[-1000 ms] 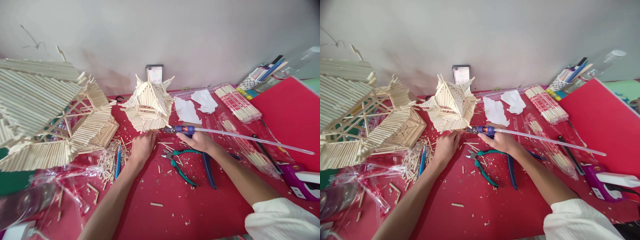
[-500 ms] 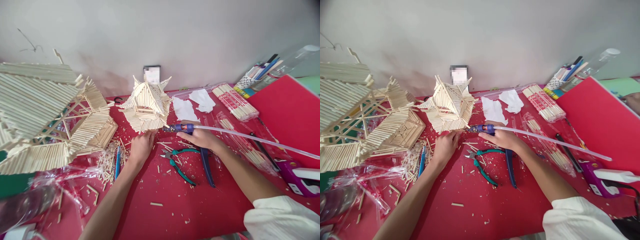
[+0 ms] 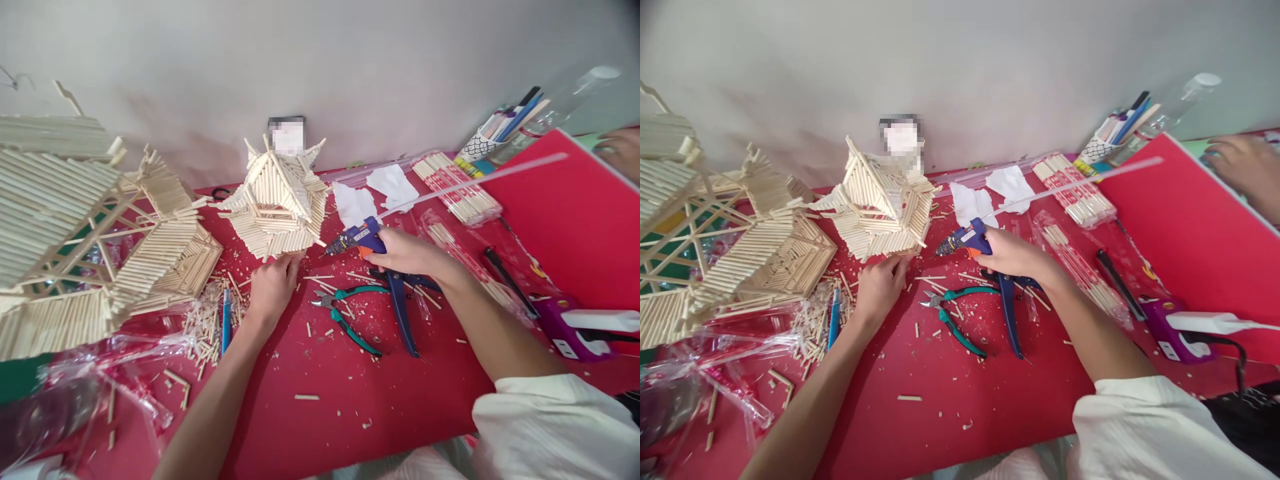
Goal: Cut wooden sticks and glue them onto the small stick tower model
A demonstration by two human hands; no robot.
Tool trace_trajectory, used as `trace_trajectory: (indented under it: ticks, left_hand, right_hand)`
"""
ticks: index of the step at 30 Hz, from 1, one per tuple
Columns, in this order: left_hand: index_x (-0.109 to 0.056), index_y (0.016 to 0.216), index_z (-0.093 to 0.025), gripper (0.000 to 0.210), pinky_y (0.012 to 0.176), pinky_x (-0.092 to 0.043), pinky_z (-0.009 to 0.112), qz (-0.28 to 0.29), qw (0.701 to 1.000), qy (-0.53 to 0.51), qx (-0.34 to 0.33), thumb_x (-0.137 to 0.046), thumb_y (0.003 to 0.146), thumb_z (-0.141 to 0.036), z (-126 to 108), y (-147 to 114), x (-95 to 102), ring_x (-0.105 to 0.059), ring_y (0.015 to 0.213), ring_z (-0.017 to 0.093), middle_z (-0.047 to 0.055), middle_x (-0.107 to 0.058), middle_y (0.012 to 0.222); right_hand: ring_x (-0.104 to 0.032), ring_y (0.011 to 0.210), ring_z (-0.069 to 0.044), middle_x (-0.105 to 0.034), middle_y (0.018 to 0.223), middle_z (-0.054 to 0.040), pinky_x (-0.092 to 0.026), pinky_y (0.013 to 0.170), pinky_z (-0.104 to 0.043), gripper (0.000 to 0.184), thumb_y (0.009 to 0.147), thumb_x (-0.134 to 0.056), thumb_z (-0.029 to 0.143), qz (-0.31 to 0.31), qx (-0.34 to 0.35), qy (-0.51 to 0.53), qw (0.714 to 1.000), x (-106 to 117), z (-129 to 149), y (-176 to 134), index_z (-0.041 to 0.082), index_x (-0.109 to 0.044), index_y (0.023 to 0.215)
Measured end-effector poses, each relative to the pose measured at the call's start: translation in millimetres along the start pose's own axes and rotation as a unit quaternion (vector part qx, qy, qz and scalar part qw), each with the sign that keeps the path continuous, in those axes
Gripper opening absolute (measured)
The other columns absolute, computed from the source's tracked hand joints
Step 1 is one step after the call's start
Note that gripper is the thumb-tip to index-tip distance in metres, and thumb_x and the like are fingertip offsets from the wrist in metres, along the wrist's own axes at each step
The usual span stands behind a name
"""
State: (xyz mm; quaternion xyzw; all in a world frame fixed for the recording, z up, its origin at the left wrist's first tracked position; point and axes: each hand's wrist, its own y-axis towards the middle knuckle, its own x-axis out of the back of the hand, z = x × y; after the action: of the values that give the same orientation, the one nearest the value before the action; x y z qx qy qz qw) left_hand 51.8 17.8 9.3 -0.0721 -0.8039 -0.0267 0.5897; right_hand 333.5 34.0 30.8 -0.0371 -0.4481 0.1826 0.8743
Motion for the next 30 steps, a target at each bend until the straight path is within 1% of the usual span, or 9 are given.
trace_trajectory:
  ticks: [5,10,14,16,19,21,24,27,30]
  left_hand:
    - [-0.079,0.105,-0.024,0.039,0.070,-0.039,0.028,-0.009,1.000,-0.011,-0.005,-0.044,0.104,-0.041,2,1,-2.9,-0.073,0.080,0.023,0.008,-0.077,0.078]
    - [-0.079,0.103,-0.024,0.038,0.072,-0.040,0.028,-0.016,0.999,-0.033,-0.006,-0.045,0.104,-0.041,2,2,-4.0,-0.073,0.081,0.023,0.007,-0.076,0.074]
    - [-0.079,0.105,-0.025,0.037,0.072,-0.041,0.029,-0.019,0.999,-0.032,-0.004,-0.046,0.104,-0.041,1,2,-3.5,-0.074,0.082,0.024,0.007,-0.079,0.083]
    - [-0.079,0.104,-0.025,0.037,0.072,-0.041,0.029,-0.023,0.999,-0.030,-0.004,-0.045,0.104,-0.041,1,2,-2.9,-0.074,0.084,0.024,0.008,-0.080,0.089]
    - [-0.079,0.100,-0.023,0.040,0.072,-0.041,0.029,-0.017,1.000,-0.019,0.001,-0.044,0.104,-0.042,0,2,-1.6,-0.074,0.084,0.025,0.009,-0.080,0.088]
    - [-0.079,0.099,-0.023,0.040,0.072,-0.041,0.029,-0.010,1.000,-0.012,0.007,-0.045,0.104,-0.042,-1,2,-0.8,-0.074,0.083,0.024,0.009,-0.079,0.083]
    - [-0.079,0.102,-0.023,0.038,0.072,-0.041,0.029,-0.004,1.000,-0.019,0.005,-0.046,0.104,-0.042,-1,1,-0.3,-0.073,0.083,0.024,0.008,-0.077,0.078]
    - [-0.079,0.103,-0.023,0.039,0.073,-0.041,0.029,-0.005,1.000,-0.030,0.001,-0.045,0.104,-0.042,0,1,-1.0,-0.073,0.082,0.024,0.007,-0.077,0.075]
    - [-0.080,0.102,-0.023,0.040,0.072,-0.041,0.029,-0.009,0.999,-0.032,-0.001,-0.045,0.104,-0.042,1,1,-2.2,-0.073,0.080,0.024,0.008,-0.077,0.076]
  right_hand:
    - [-0.066,0.079,-0.024,-0.070,0.088,-0.0095,-0.045,0.068,-0.031,0.021,0.093,-0.063,0.042,-0.077,0.036,-0.111,0.990,-8,-2,-2,0.021,-0.061,0.092]
    - [-0.068,0.089,-0.030,-0.070,0.102,-0.0163,-0.045,0.075,-0.037,0.021,0.096,-0.062,0.037,-0.087,0.027,-0.200,0.976,-19,2,-2,0.017,-0.064,0.100]
    - [-0.067,0.084,-0.029,-0.069,0.098,-0.0164,-0.045,0.072,-0.037,0.024,0.096,-0.064,0.038,-0.100,0.018,-0.228,0.968,-25,3,-1,0.015,-0.064,0.103]
    - [-0.066,0.082,-0.028,-0.069,0.096,-0.0148,-0.044,0.071,-0.036,0.025,0.093,-0.068,0.039,-0.112,0.014,-0.224,0.968,-24,4,-4,0.016,-0.063,0.103]
    - [-0.065,0.082,-0.028,-0.067,0.094,-0.0132,-0.044,0.070,-0.036,0.024,0.092,-0.069,0.038,-0.120,0.025,-0.229,0.966,-17,15,-13,0.017,-0.063,0.101]
    - [-0.064,0.083,-0.027,-0.067,0.095,-0.0121,-0.044,0.069,-0.035,0.019,0.095,-0.067,0.036,-0.105,0.059,-0.239,0.963,-13,28,-21,0.018,-0.063,0.100]
    - [-0.063,0.083,-0.022,-0.067,0.097,-0.0081,-0.043,0.070,-0.033,0.011,0.097,-0.065,0.031,-0.043,0.145,-0.220,0.964,-15,51,-32,0.019,-0.064,0.096]
    - [-0.062,0.083,-0.018,-0.067,0.095,-0.0053,-0.042,0.070,-0.031,0.009,0.099,-0.061,0.024,0.020,0.221,-0.197,0.955,-26,70,-38,0.020,-0.065,0.093]
    - [-0.063,0.086,-0.018,-0.068,0.098,-0.0061,-0.041,0.071,-0.031,0.013,0.101,-0.056,0.019,0.048,0.275,-0.208,0.938,-39,78,-40,0.018,-0.067,0.094]
